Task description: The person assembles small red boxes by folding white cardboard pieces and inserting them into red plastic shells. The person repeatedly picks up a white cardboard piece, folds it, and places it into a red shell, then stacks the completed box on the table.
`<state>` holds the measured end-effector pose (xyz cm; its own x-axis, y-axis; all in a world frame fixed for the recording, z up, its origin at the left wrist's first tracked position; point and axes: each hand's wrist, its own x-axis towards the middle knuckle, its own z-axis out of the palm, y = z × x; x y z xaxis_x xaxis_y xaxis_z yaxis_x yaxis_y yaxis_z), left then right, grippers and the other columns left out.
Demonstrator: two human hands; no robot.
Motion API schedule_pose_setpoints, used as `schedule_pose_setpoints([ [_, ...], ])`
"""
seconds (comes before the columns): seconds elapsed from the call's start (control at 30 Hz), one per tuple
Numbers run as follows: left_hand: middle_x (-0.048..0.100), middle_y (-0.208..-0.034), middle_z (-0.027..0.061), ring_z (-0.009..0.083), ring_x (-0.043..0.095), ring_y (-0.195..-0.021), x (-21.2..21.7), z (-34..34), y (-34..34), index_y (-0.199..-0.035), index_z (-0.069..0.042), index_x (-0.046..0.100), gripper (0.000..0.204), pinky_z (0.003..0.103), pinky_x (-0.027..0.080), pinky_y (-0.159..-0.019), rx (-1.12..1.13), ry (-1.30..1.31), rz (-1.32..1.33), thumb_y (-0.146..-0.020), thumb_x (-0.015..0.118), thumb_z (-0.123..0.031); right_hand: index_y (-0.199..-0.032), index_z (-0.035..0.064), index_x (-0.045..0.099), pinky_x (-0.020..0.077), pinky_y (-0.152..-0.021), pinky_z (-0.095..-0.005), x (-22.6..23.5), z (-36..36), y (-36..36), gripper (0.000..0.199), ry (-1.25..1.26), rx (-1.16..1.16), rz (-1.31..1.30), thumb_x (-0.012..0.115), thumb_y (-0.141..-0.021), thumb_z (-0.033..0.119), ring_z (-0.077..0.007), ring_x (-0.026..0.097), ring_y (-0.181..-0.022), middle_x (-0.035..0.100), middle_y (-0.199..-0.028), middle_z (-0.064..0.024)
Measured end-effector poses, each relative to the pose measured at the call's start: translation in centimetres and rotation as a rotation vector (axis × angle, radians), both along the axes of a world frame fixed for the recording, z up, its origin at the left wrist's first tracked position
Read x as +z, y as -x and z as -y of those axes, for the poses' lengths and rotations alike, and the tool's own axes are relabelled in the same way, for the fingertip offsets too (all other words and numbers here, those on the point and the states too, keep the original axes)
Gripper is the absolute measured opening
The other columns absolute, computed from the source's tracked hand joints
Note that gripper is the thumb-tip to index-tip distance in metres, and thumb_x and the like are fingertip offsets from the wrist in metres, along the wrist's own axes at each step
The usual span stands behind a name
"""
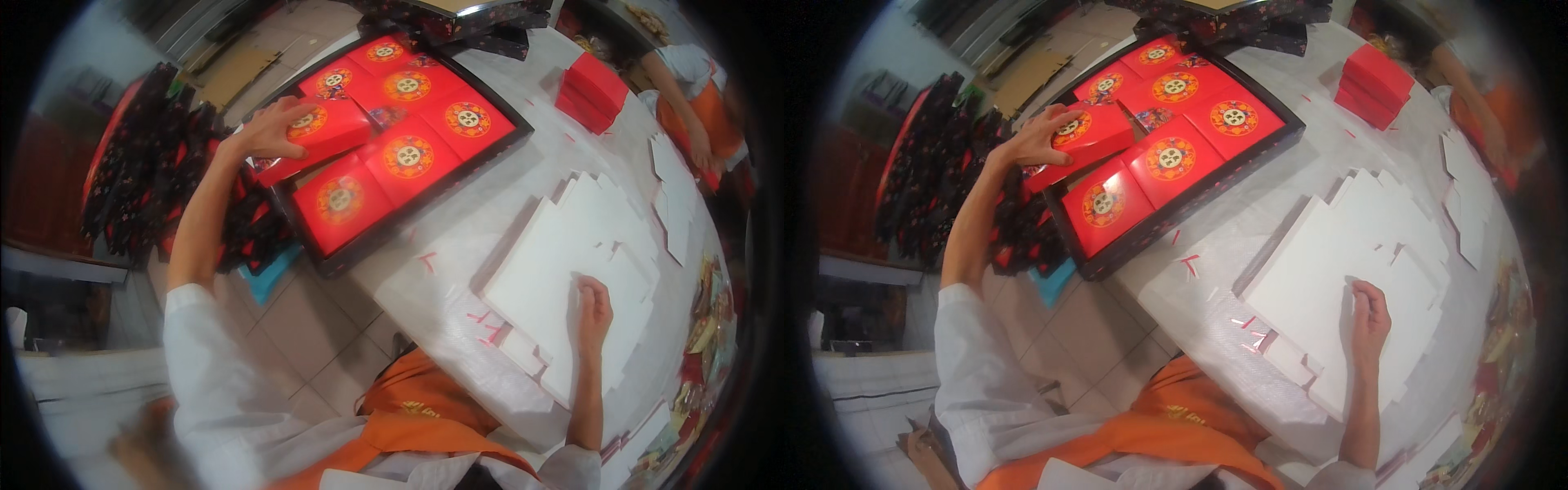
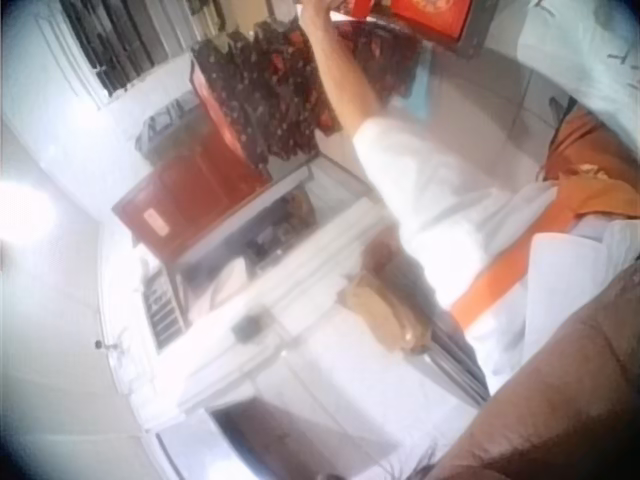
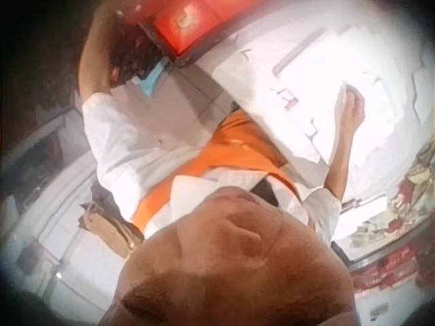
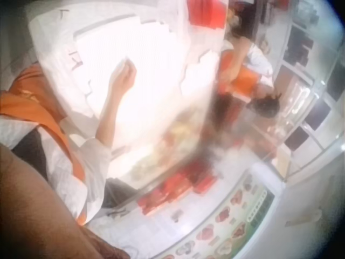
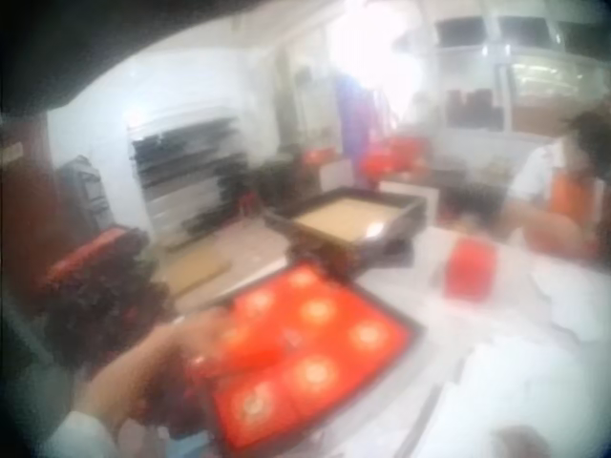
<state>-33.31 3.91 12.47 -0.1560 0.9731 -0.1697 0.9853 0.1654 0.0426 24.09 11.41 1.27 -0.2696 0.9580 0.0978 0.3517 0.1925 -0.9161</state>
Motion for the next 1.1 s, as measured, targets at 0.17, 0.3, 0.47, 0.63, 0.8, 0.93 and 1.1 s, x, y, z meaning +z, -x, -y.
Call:
schedule_pose_setpoints([
  [0.17, 0.032, -0.131, 0.0192, 0.0358, 0.031, -0.122, -1.7, 0.7, 0.3, -0.130, -0.020, 0.039, 0.086, 0.046, 0.024, -0.098, -0.069, -0.076, -0.115, -0.051, 0.063, -0.043, -0.100, -0.0004, 0.055, 0.0366, -0.086, -0.0232, -0.1, 0.0, -0.1, 0.018, 0.014, 0.012, -0.025, 0.043, -0.090, 0.010, -0.0112, 0.050, -0.091, 0.056, -0.094, -0.0035],
  [0.3, 0.033, -0.131, 0.0198, 0.0370, 0.033, -0.119, -2.9, 0.2, -0.3, -0.129, -0.021, 0.041, 0.082, 0.046, 0.026, -0.097, -0.040, -0.158, -0.058, -0.053, 0.063, -0.041, -0.098, 0.0001, 0.056, 0.0378, -0.085, -0.0243, 0.3, 0.2, 0.2, 0.018, 0.039, -0.005, -0.017, 0.043, -0.090, 0.010, -0.0115, 0.051, -0.092, 0.057, -0.096, -0.0043],
  [0.47, 0.029, -0.133, 0.0220, 0.0380, 0.026, -0.124, -4.6, -0.7, -0.8, -0.132, -0.019, 0.036, 0.086, 0.045, 0.022, -0.102, -0.020, -0.004, 0.069, -0.055, 0.063, -0.046, -0.098, -0.0004, 0.056, 0.0366, -0.085, -0.0230, -0.3, 0.1, 0.2, 0.018, 0.084, -0.022, -0.092, 0.043, -0.090, 0.010, -0.0111, 0.050, -0.091, 0.057, -0.093, -0.0031],
  [0.63, 0.021, -0.138, 0.0194, 0.0392, 0.020, -0.127, -7.4, 0.2, -0.5, -0.135, -0.018, 0.030, 0.078, 0.047, 0.017, -0.104, -0.072, -0.088, 0.024, -0.069, 0.055, -0.052, -0.098, -0.0006, 0.056, 0.0381, -0.085, -0.0242, 0.0, 0.2, 0.2, 0.018, 0.054, -0.005, -0.048, 0.044, -0.090, 0.011, -0.0117, 0.052, -0.092, 0.057, -0.096, -0.0047],
  [0.8, 0.014, -0.143, 0.0151, 0.0391, 0.016, -0.129, -11.0, -0.2, -0.5, -0.137, -0.022, 0.027, 0.061, 0.050, 0.010, -0.104, 0.099, -0.120, 0.005, -0.086, 0.030, -0.055, -0.098, -0.0008, 0.056, 0.0388, -0.085, -0.0245, -0.4, -0.1, -0.2, 0.018, 0.040, -0.023, 0.004, 0.045, -0.090, 0.011, -0.0124, 0.052, -0.092, 0.058, -0.095, -0.0051],
  [0.93, 0.018, -0.143, 0.0139, 0.0363, 0.014, -0.131, -9.2, -0.4, 0.2, -0.137, -0.022, 0.025, 0.059, 0.049, 0.011, -0.105, 0.169, -0.153, -0.042, -0.087, 0.028, -0.052, -0.097, -0.0001, 0.057, 0.0387, -0.084, -0.0239, -0.4, 0.1, -0.2, 0.018, 0.032, -0.014, 0.018, 0.045, -0.089, 0.010, -0.0118, 0.052, -0.091, 0.058, -0.094, -0.0043],
  [1.1, 0.023, -0.141, 0.0104, 0.0285, 0.019, -0.131, -12.2, 2.5, -1.9, -0.133, -0.015, 0.031, 0.051, 0.057, 0.016, -0.100, 0.332, -0.338, -0.105, -0.089, 0.035, -0.040, -0.096, 0.0007, 0.058, 0.0391, -0.083, -0.0233, -0.1, 0.4, 0.3, 0.017, 0.029, -0.004, -0.007, 0.046, -0.088, 0.010, -0.0113, 0.053, -0.091, 0.059, -0.094, -0.0041],
])
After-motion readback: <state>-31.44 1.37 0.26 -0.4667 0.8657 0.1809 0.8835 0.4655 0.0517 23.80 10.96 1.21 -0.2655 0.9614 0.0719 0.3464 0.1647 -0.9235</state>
